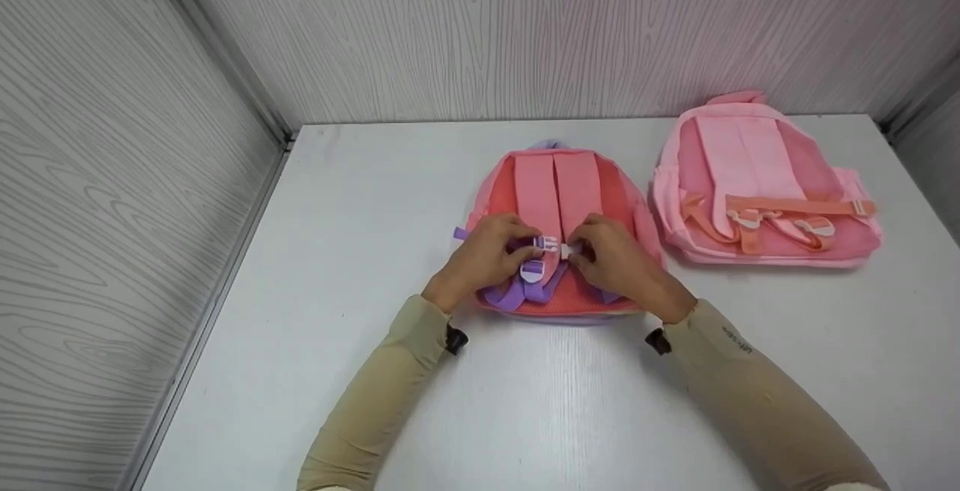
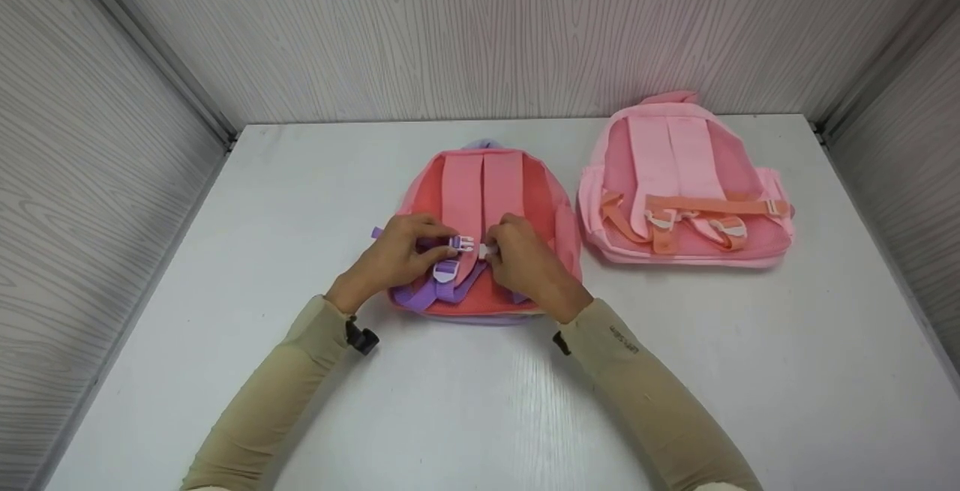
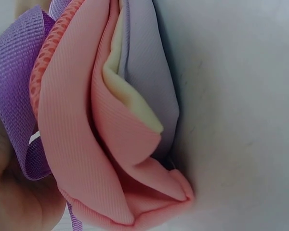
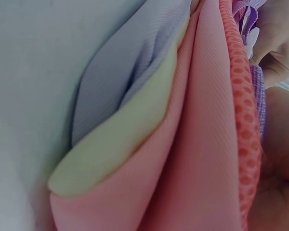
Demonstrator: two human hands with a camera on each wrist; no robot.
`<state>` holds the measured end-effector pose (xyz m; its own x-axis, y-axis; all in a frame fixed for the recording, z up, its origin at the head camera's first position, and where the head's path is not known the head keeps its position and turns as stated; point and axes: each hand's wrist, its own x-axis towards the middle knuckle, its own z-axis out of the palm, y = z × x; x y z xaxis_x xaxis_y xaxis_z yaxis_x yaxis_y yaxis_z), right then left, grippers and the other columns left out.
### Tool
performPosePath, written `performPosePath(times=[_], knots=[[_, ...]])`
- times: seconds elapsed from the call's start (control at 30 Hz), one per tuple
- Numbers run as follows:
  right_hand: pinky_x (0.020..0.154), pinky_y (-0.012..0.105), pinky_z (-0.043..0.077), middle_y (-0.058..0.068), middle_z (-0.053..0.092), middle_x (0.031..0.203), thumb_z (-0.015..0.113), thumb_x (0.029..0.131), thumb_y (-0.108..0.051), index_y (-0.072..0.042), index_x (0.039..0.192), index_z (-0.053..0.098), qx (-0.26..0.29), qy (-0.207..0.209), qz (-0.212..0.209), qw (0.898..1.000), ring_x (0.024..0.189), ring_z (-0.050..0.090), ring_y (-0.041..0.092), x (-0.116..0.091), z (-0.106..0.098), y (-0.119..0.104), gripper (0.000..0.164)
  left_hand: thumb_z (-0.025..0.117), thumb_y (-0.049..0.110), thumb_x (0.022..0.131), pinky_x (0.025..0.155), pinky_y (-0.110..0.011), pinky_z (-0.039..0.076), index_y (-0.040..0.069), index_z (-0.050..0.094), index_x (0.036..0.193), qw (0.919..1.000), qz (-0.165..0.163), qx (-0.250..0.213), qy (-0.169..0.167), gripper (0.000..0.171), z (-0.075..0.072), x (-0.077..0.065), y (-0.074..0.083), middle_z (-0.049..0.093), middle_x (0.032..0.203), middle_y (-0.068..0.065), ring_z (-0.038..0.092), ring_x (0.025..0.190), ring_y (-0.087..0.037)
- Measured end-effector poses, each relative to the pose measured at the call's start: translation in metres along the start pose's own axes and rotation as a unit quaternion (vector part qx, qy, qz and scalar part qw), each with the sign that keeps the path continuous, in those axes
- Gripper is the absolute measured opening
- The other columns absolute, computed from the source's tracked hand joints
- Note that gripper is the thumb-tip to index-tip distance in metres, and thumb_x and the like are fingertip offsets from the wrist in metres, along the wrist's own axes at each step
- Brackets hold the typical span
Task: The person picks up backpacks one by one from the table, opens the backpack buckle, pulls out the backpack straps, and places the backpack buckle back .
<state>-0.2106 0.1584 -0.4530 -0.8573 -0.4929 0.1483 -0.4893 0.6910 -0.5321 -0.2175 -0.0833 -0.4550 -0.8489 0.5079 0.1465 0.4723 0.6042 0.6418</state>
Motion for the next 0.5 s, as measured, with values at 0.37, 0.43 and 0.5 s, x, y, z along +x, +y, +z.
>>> performPosePath(times=[0.37,0.43,0.5], knots=[[0.086,0.044,0.059,0.016,0.069,0.103,0.078,0.093,-0.006,0.003,0.110,0.078,-0.006,-0.024,0.029,0.999,0.092,0.063,0.028,0.0012,-0.0018,-0.0045,0.019,0.074,0.019,0.102,0.096,-0.038,0.054,0.009,0.079,0.126,0.9999,0.008,-0.006,-0.003,0.026,-0.0041,-0.0005,0.0002,0.074,0.113,-0.006,0.063,0.103,-0.018],[0.087,0.044,0.059,0.015,0.069,0.103,0.078,0.093,-0.007,0.002,0.111,0.078,-0.006,-0.029,0.036,0.999,0.093,0.063,0.028,0.0014,-0.0023,-0.0050,0.020,0.074,0.019,0.102,0.095,-0.038,0.055,0.009,0.080,0.125,0.9999,0.014,-0.008,-0.001,0.026,-0.0051,-0.0002,0.0001,0.074,0.112,-0.006,0.063,0.102,-0.019],[0.087,0.043,0.058,0.015,0.068,0.104,0.078,0.093,-0.008,0.001,0.113,0.078,-0.007,-0.033,0.041,0.999,0.093,0.062,0.028,0.0013,-0.0028,-0.0056,0.022,0.074,0.019,0.102,0.095,-0.038,0.055,0.008,0.080,0.125,0.9998,0.018,-0.004,0.000,0.025,-0.0056,0.0001,0.0001,0.074,0.112,-0.006,0.064,0.102,-0.019]])
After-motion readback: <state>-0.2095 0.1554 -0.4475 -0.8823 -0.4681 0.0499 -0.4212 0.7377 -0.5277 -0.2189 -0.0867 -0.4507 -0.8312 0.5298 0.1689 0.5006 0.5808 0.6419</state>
